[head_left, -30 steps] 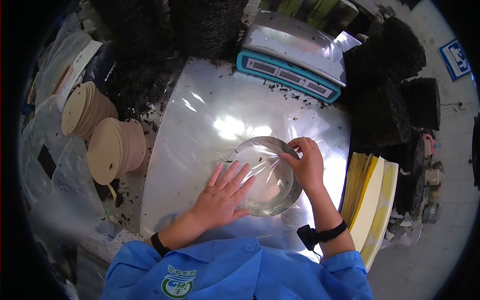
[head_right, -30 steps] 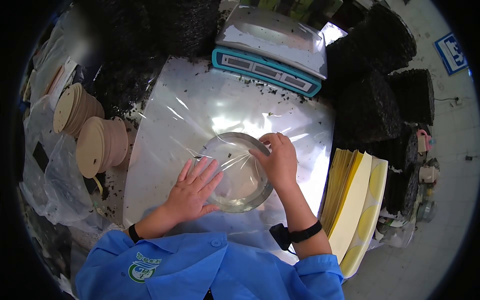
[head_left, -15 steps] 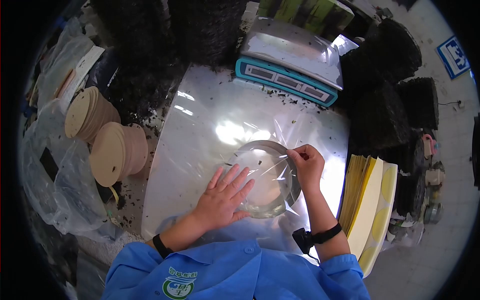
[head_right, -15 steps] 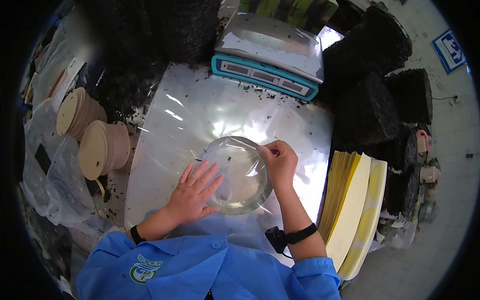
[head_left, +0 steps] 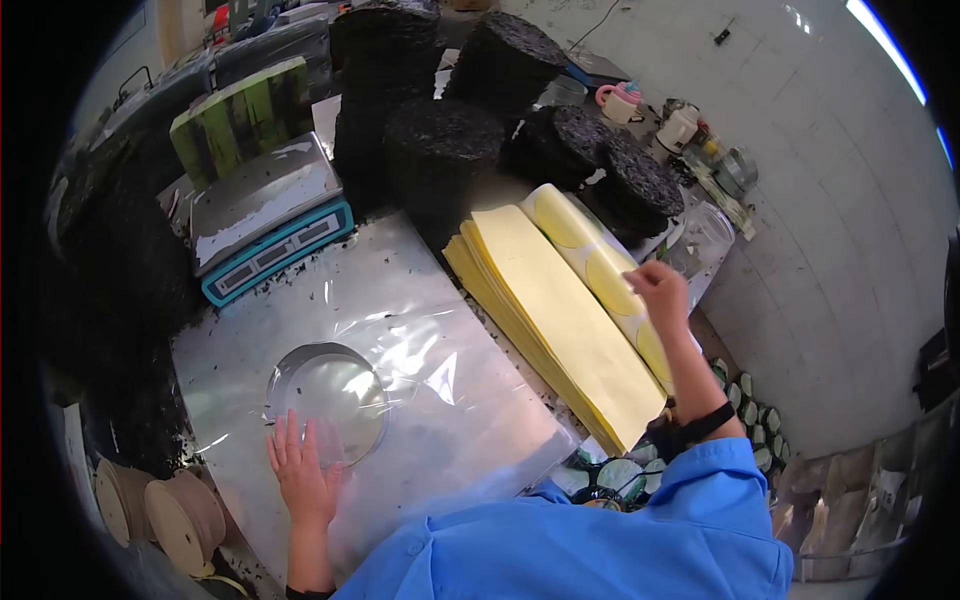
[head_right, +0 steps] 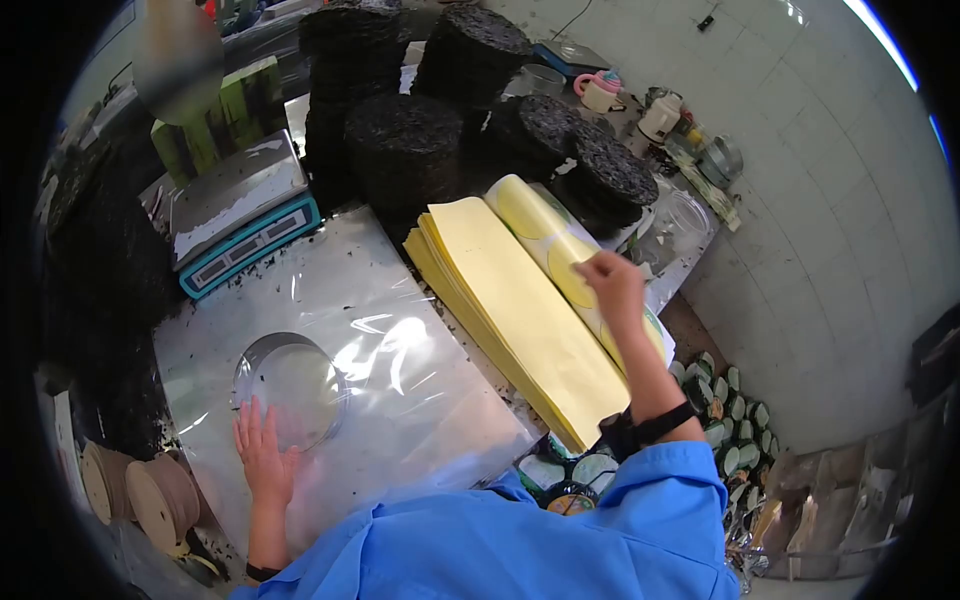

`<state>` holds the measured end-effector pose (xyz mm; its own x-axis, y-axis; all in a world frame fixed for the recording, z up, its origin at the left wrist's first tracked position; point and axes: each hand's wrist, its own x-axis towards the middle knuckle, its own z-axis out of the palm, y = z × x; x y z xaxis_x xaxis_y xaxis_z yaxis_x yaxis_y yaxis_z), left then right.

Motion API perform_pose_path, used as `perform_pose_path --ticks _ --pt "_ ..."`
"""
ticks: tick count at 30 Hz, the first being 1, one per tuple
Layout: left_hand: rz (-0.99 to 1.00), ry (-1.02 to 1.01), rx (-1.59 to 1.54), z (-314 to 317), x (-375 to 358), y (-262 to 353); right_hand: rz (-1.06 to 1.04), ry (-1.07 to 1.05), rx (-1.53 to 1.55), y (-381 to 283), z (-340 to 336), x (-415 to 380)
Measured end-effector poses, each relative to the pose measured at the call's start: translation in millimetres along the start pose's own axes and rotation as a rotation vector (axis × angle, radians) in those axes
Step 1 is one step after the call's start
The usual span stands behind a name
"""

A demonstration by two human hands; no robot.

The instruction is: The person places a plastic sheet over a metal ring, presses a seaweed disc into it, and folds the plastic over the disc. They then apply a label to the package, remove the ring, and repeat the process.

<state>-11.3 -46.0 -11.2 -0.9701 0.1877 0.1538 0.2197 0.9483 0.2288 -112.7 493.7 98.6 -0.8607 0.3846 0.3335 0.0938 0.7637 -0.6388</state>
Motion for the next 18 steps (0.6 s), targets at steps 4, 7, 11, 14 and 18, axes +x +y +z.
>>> perform_pose_path --ticks 4,7,11,14,18 --pt "-0.024 -0.036 0.004 -21 1 9 0.104 0.329 -0.292 62 -120 70" --pt "-0.054 0.002 0.084 -51 -13 12 0.159 0.369 -0.440 88 -161 108" --pt "-0.198 0.084 0.251 -95 -50 -2 0.270 0.340 -0.590 102 -167 141" --pt "-0.329 0.138 0.336 -102 -99 -47 0.193 0.310 -0.854 127 -155 155" --pt "-0.499 0.204 0.601 -98 -163 -139 0.196 0.183 -0.828 150 -148 164"
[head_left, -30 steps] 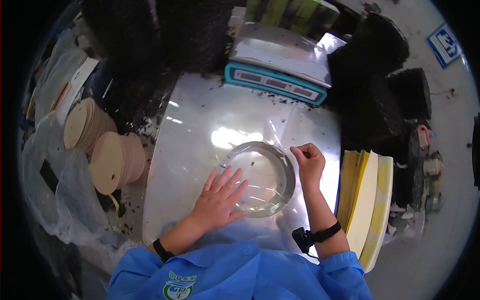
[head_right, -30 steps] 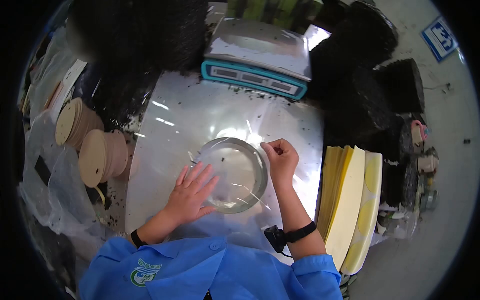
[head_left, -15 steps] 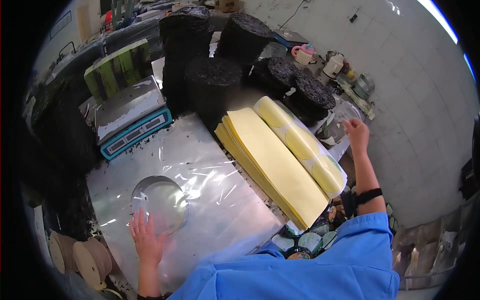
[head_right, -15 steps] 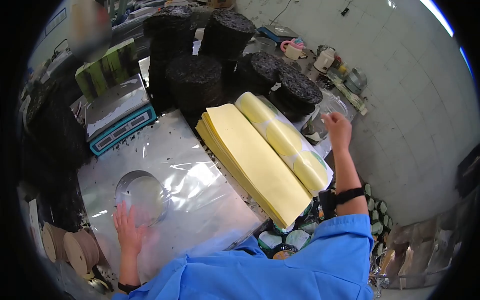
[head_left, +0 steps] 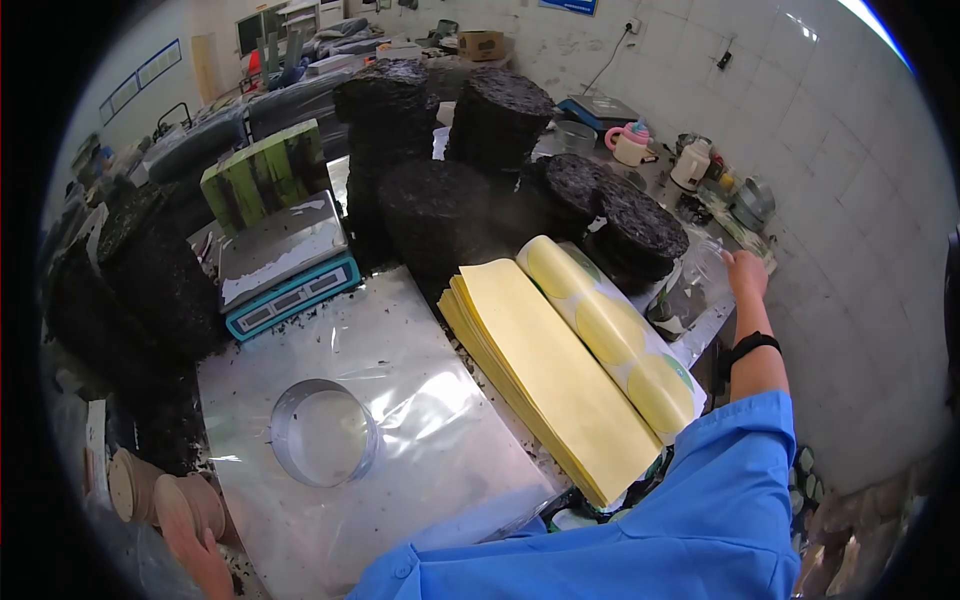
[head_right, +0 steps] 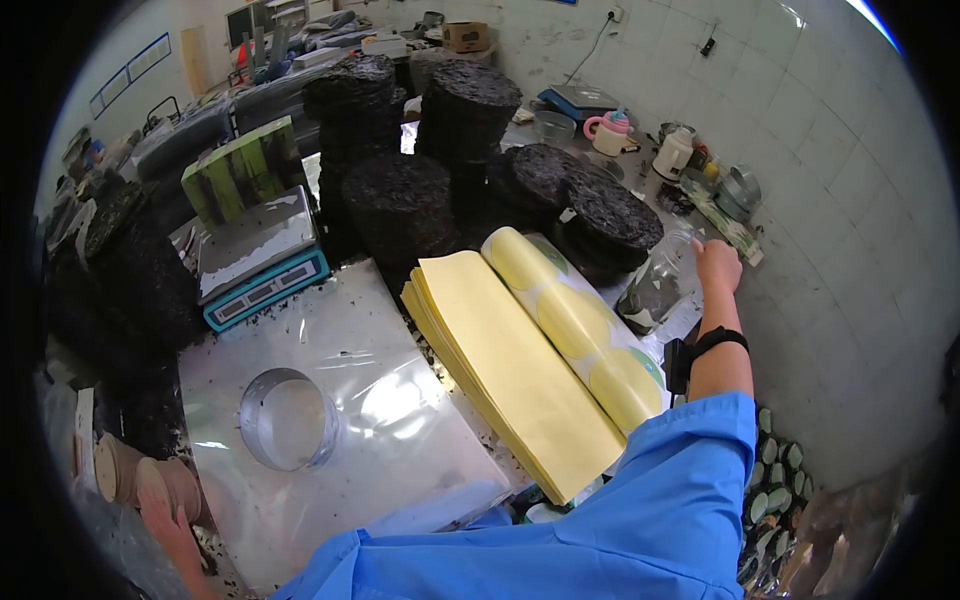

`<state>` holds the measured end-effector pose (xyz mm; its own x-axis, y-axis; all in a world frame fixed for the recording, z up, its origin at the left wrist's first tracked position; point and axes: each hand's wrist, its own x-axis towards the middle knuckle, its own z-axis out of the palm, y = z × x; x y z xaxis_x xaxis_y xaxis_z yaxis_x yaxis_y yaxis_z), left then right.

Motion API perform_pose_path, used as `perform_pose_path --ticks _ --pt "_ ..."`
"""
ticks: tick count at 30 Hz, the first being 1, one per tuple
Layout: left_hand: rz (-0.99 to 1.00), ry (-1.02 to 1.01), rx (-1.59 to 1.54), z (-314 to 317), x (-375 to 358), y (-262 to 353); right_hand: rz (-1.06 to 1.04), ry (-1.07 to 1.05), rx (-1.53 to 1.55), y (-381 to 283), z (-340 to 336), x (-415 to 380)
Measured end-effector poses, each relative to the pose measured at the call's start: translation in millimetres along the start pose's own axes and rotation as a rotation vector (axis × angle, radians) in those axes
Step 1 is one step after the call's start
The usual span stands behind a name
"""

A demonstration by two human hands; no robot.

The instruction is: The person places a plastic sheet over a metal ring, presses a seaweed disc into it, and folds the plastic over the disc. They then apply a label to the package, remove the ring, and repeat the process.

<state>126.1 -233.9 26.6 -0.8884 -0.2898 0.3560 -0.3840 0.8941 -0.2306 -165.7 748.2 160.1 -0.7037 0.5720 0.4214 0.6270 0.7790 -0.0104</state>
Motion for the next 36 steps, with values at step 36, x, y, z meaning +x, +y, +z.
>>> perform_pose_path --ticks 36 --pt "-0.390 -0.329 -0.103 -24 55 4 -0.865 -0.221 0.528 -461 -18 -77"
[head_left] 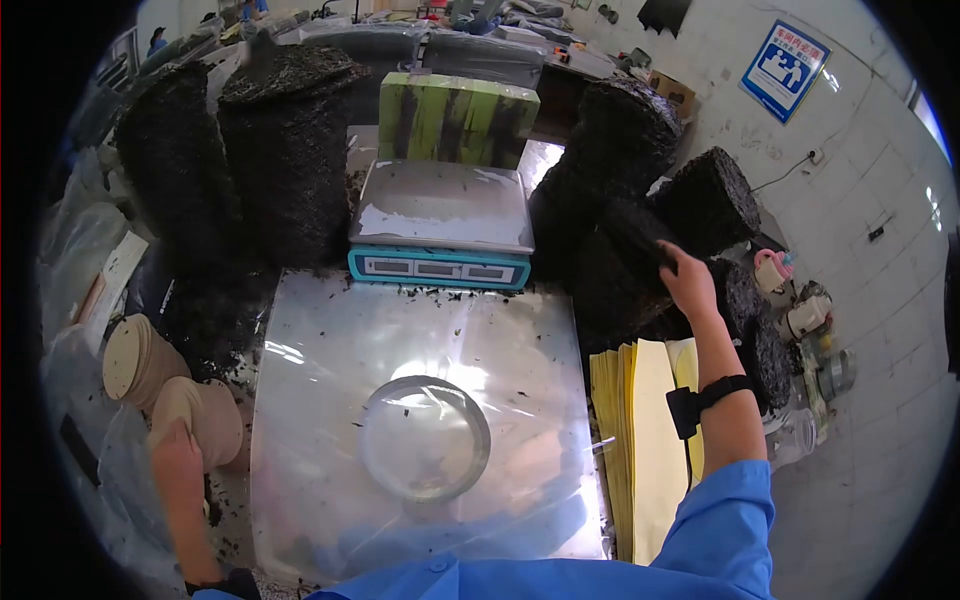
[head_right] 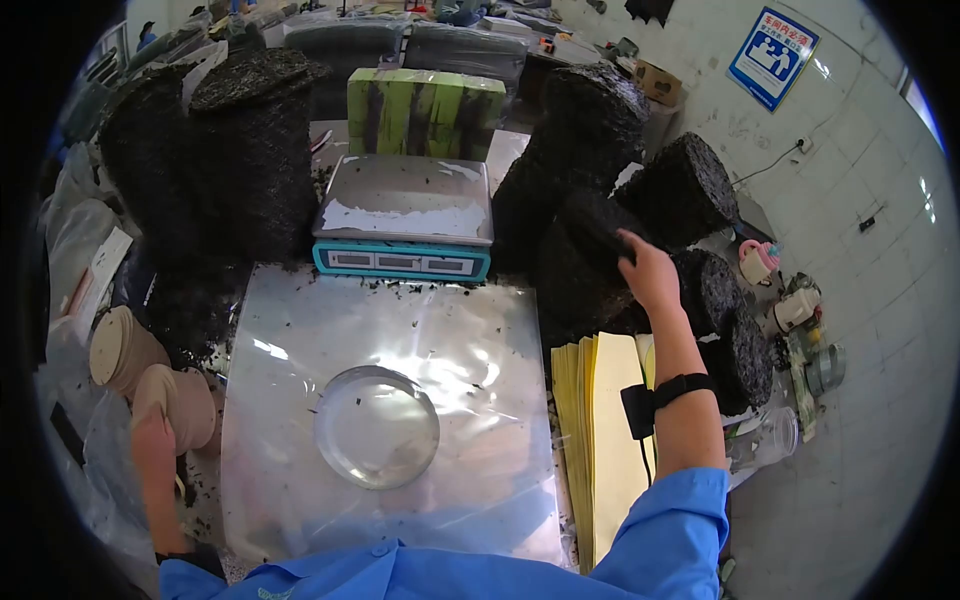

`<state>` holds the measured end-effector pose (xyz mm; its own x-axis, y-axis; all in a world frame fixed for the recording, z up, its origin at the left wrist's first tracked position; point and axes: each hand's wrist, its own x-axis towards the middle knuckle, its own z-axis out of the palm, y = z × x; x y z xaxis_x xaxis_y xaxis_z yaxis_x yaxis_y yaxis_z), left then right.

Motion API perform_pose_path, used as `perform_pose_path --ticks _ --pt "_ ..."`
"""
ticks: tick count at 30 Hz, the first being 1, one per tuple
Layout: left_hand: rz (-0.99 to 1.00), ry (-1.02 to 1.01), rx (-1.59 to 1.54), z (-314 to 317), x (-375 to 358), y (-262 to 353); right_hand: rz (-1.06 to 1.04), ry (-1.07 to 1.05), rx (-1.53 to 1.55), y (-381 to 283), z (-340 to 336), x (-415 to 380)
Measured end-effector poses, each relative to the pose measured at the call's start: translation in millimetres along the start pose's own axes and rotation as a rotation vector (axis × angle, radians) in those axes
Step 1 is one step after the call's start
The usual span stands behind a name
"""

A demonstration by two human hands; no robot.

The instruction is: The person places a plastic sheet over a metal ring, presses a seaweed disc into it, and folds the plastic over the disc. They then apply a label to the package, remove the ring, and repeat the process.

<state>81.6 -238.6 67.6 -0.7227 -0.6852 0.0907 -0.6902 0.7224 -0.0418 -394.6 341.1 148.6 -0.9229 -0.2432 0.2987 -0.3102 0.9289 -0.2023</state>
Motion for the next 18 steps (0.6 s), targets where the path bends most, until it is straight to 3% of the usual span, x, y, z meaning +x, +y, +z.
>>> perform_pose_path --ticks 3,5,6,7,8,9,10,11,12,13,14,16,18 --pt "0.002 0.071 0.198 16 11 -17 0.039 0.454 0.302 18 -7 3" --pt "-0.079 0.062 -0.027 -9 20 -16 0.120 0.487 0.315 32 -20 -3" --pt "-0.065 0.073 -0.027 -18 21 -11 0.148 0.501 0.778 40 -26 -9" --pt "0.068 0.299 -0.279 -22 15 -2 0.161 0.498 1.240 47 -32 -16" --pt "0.198 0.518 -0.534 -32 5 17 0.084 0.482 1.451 39 -37 -33" --pt "0.426 0.554 -0.568 -38 -10 56 0.084 0.487 1.447 29 -40 -49" --pt "0.654 0.587 -0.593 -36 -25 104 0.146 0.362 1.722 16 -40 -66" --pt "0.792 0.431 -0.934 -26 -34 140 0.208 0.219 1.995 1 -38 -83" --pt "1.032 0.502 -0.731 -33 -47 176 0.206 0.191 2.005 -18 -34 -103" --pt "1.124 0.467 -0.640 -31 -63 208 0.207 0.161 2.018 -37 -28 -124" --pt "1.231 0.316 -0.585 -16 -72 228 0.243 0.156 2.024 -52 -22 -143" --pt "1.279 0.076 -0.350 39 -76 251 0.313 0.170 2.005 -78 -14 -179" --pt "1.234 -0.020 -0.445 9 -78 250 0.288 0.202 1.855 -107 -19 -214"
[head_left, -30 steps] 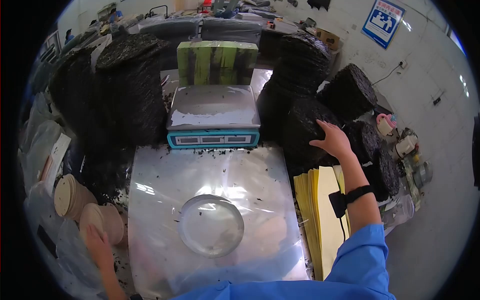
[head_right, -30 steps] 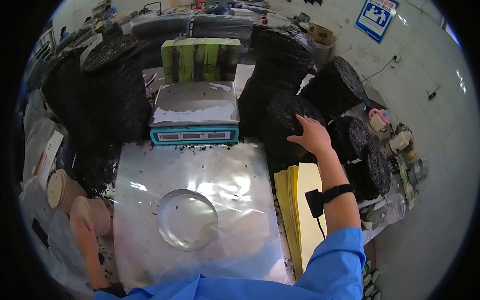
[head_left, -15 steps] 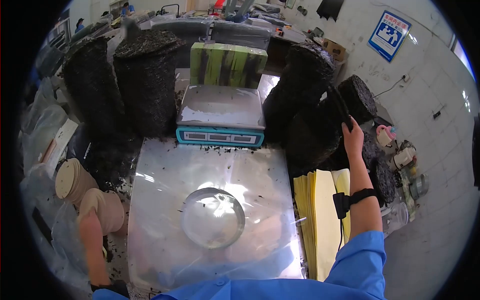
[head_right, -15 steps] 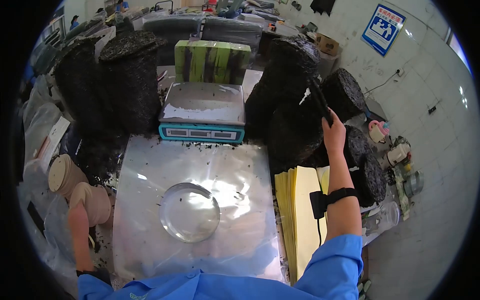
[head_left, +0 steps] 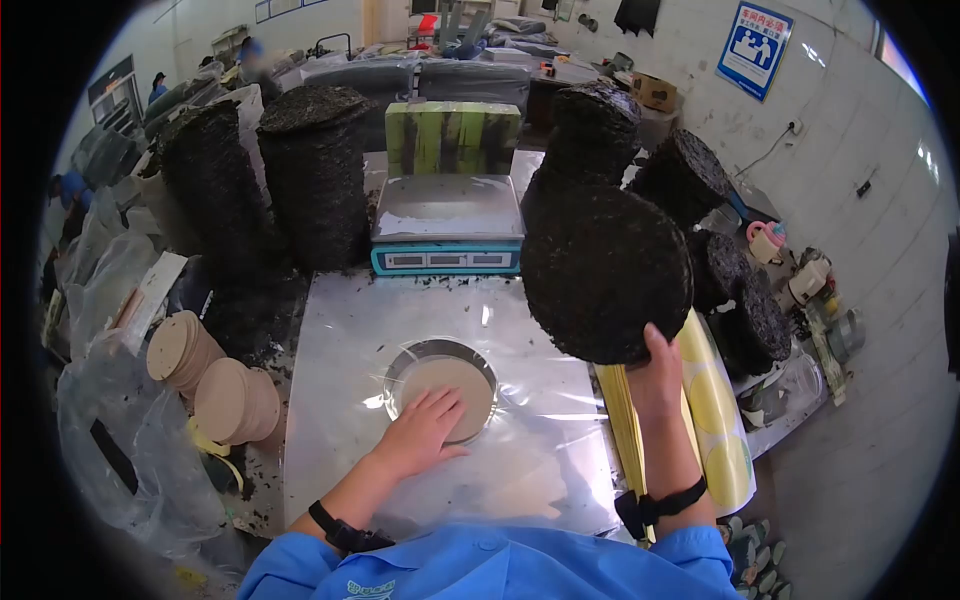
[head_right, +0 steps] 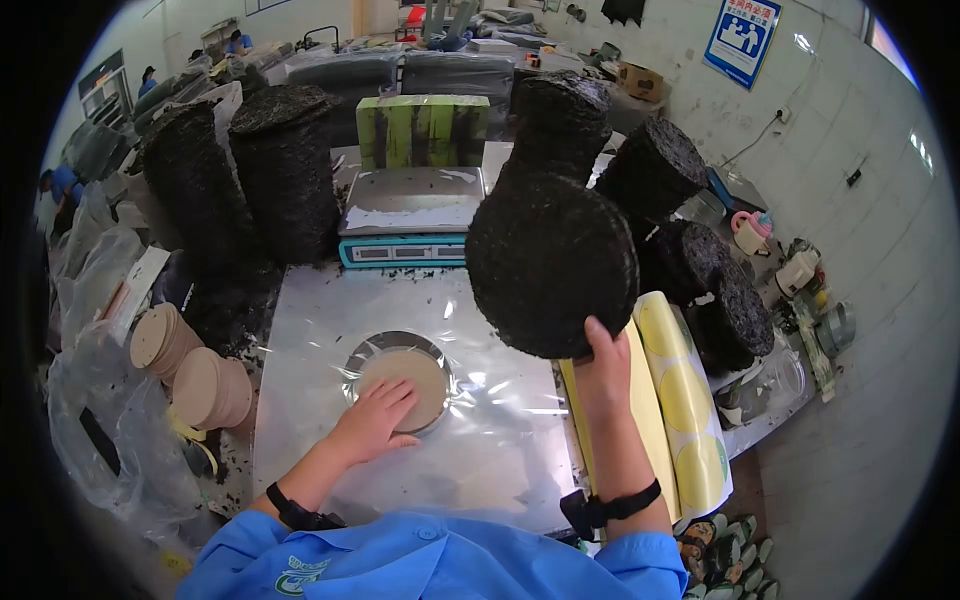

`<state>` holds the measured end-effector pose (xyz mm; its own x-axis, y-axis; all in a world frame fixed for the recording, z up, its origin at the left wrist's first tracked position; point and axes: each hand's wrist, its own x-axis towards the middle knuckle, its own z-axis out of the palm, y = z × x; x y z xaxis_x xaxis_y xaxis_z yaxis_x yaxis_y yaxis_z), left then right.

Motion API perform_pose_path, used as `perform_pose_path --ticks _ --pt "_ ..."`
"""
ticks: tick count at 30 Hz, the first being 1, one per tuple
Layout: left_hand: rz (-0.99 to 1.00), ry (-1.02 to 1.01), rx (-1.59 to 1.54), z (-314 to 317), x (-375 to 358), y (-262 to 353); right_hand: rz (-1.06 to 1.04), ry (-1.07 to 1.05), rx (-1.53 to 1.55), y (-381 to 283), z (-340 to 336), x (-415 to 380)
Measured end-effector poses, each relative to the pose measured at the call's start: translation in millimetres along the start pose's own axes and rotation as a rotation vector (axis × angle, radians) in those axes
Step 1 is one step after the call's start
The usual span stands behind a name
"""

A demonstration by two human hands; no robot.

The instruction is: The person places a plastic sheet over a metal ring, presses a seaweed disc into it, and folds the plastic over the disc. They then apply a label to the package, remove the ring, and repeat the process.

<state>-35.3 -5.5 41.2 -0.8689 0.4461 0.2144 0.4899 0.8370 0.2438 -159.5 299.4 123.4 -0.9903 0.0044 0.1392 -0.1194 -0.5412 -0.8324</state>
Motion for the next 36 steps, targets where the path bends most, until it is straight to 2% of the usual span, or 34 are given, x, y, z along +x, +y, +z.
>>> perform_pose_path --ticks 1,3,4,5,6,7,8,9,10,11,13,14,16,19,21,22,24,25,27,31,36 --pt "-0.058 -0.011 -0.134 -18 4 7 -0.017 -0.048 -0.074 4 3 -18" --pt "-0.002 0.222 -0.162 -50 17 25 0.018 -0.034 0.014 19 14 -42" --pt "-0.020 0.220 -0.156 -60 21 40 0.034 -0.028 0.101 27 23 -52" --pt "-0.022 0.334 -0.329 -69 28 57 0.065 0.013 0.091 33 37 -64" --pt "-0.020 0.456 -0.498 -74 33 68 0.069 -0.079 -0.057 35 57 -79" --pt "-0.035 0.467 -0.488 -63 34 71 0.141 -0.190 -0.546 48 50 -93" --pt "-0.171 0.437 -1.017 -43 33 73 -0.232 -0.411 -0.734 58 69 -110" --pt "-0.308 0.383 -1.543 -31 27 72 -0.545 -0.457 -1.187 56 87 -120" --pt "-0.428 0.397 -1.818 -35 21 69 -0.621 -0.482 -1.251 56 90 -125" --pt "-0.352 0.417 -1.981 -27 14 61 -0.701 -0.503 -1.316 57 93 -128" --pt "-0.243 0.390 -2.045 -20 -6 54 -0.727 -0.530 -1.313 56 95 -134" --pt "-0.260 0.383 -2.045 -17 -14 50 -0.752 -0.567 -1.315 58 96 -139" --pt "-0.132 0.297 -2.048 -13 -27 41 -0.759 -0.601 -1.276 62 99 -144" --pt "-0.216 0.271 -1.991 -8 -43 39 -0.777 -0.644 -1.230 63 105 -149" --pt "-0.191 0.291 -1.981 0 -53 36 -0.749 -0.684 -1.207 61 110 -151" --pt "-0.281 0.352 -2.070 -1 -57 35 -0.749 -0.687 -1.205 61 109 -147" --pt "-0.386 0.425 -2.160 -5 -61 34 -0.598 -0.759 -1.028 55 104 -132" --pt "-0.390 0.422 -2.165 -9 -61 35 -0.566 -0.630 -0.987 51 108 -123" --pt "-0.504 0.436 -2.190 -15 -62 41 -0.427 -0.435 -1.114 40 117 -103" --pt "-0.406 0.419 -2.224 -16 -66 41 -0.507 -0.404 -1.174 44 117 -88" --pt "-0.387 0.174 -2.099 -18 -82 33 -0.367 -0.392 -1.108 55 115 -99"
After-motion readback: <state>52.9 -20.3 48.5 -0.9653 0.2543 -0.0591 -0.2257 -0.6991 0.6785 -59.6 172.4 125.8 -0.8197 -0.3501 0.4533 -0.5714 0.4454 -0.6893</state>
